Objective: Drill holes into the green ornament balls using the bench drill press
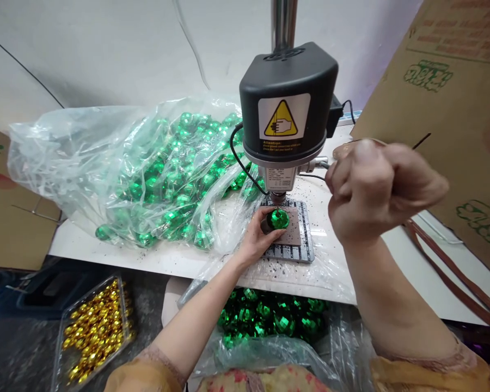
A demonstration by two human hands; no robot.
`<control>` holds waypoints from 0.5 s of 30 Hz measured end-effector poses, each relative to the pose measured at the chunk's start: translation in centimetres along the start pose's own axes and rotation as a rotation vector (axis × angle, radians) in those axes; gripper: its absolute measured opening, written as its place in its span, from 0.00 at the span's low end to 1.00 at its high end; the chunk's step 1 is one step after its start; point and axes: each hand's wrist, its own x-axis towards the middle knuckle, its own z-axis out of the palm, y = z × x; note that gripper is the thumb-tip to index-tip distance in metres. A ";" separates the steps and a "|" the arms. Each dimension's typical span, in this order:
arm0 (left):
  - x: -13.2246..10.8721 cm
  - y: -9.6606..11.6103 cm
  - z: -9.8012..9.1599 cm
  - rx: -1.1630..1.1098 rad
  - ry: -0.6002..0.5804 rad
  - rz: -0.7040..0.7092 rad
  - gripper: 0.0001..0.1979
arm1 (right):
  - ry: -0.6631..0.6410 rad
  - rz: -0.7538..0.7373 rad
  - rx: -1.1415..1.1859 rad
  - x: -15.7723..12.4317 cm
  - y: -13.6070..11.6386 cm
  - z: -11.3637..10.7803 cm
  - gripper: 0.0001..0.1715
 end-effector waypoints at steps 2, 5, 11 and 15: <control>-0.1 0.3 0.0 0.023 0.048 -0.002 0.26 | -0.017 0.041 0.047 1.5 -0.6 0.7 0.29; -1.9 1.6 -0.4 0.169 0.101 0.079 0.23 | -0.061 0.111 0.085 2.8 -1.2 1.3 0.26; -10.8 5.8 -2.7 0.380 -0.447 0.392 0.26 | -0.061 0.097 0.110 2.8 -0.6 0.9 0.26; -11.1 6.0 -5.7 0.358 -0.380 0.404 0.21 | -0.043 0.078 0.098 2.8 -0.1 0.8 0.27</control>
